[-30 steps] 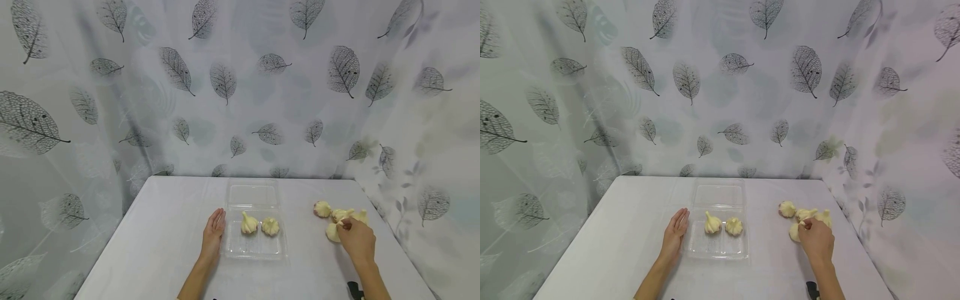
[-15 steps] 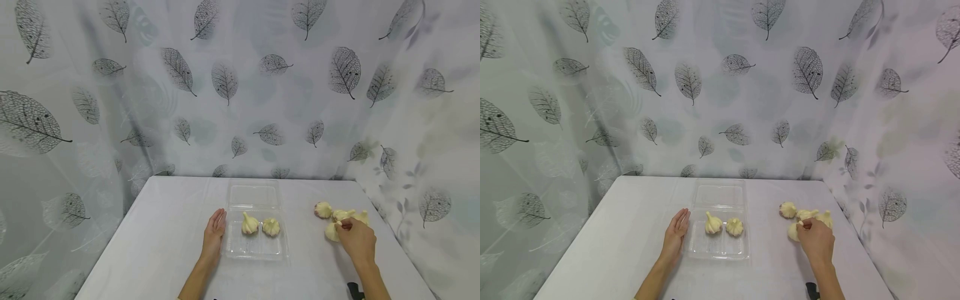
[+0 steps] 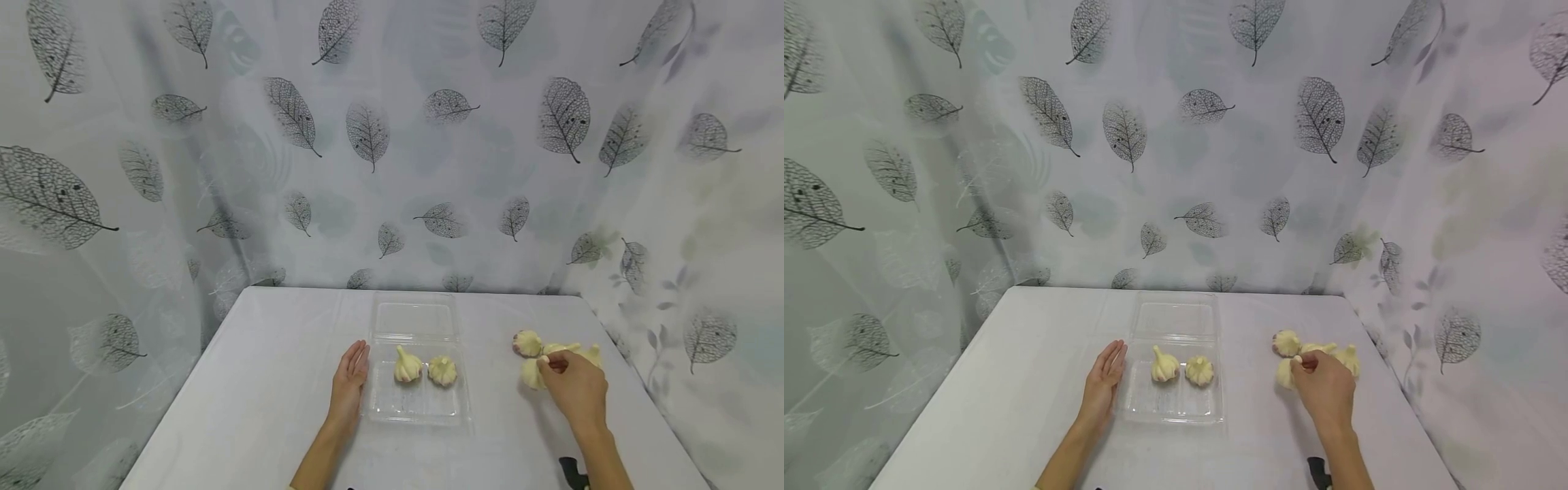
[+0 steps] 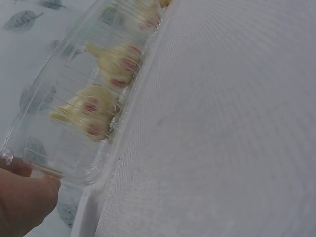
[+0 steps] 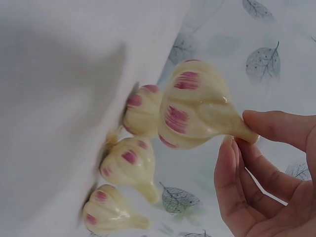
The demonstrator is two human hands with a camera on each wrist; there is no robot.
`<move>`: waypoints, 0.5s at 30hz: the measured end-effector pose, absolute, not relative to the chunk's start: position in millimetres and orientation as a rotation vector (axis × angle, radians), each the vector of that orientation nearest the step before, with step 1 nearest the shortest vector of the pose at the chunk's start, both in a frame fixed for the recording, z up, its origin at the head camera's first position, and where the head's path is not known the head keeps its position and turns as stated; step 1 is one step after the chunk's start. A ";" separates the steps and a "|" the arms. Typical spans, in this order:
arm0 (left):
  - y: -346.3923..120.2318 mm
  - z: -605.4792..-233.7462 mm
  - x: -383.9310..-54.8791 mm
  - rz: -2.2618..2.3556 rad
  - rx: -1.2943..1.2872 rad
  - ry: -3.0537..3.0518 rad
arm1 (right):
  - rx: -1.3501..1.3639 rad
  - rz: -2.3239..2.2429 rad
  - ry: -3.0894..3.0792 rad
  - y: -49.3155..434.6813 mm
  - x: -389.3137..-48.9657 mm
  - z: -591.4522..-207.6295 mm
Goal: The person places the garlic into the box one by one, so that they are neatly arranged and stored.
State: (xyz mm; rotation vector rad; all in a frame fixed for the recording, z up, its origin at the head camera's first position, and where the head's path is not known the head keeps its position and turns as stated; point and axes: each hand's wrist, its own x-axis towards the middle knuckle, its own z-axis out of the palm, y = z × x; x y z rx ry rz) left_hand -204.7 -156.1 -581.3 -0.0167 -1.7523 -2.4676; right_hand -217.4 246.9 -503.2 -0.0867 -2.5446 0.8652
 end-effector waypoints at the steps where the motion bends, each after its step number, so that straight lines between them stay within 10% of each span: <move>1: -156.3 -581.3 -204.3 -2.466 -0.016 -1.754 | -0.077 0.865 -2.536 245.3 -217.3 -502.0; 15: -156.9 -581.7 -204.1 -2.463 -0.032 -1.761 | -0.047 0.943 -2.495 223.0 -219.1 -490.6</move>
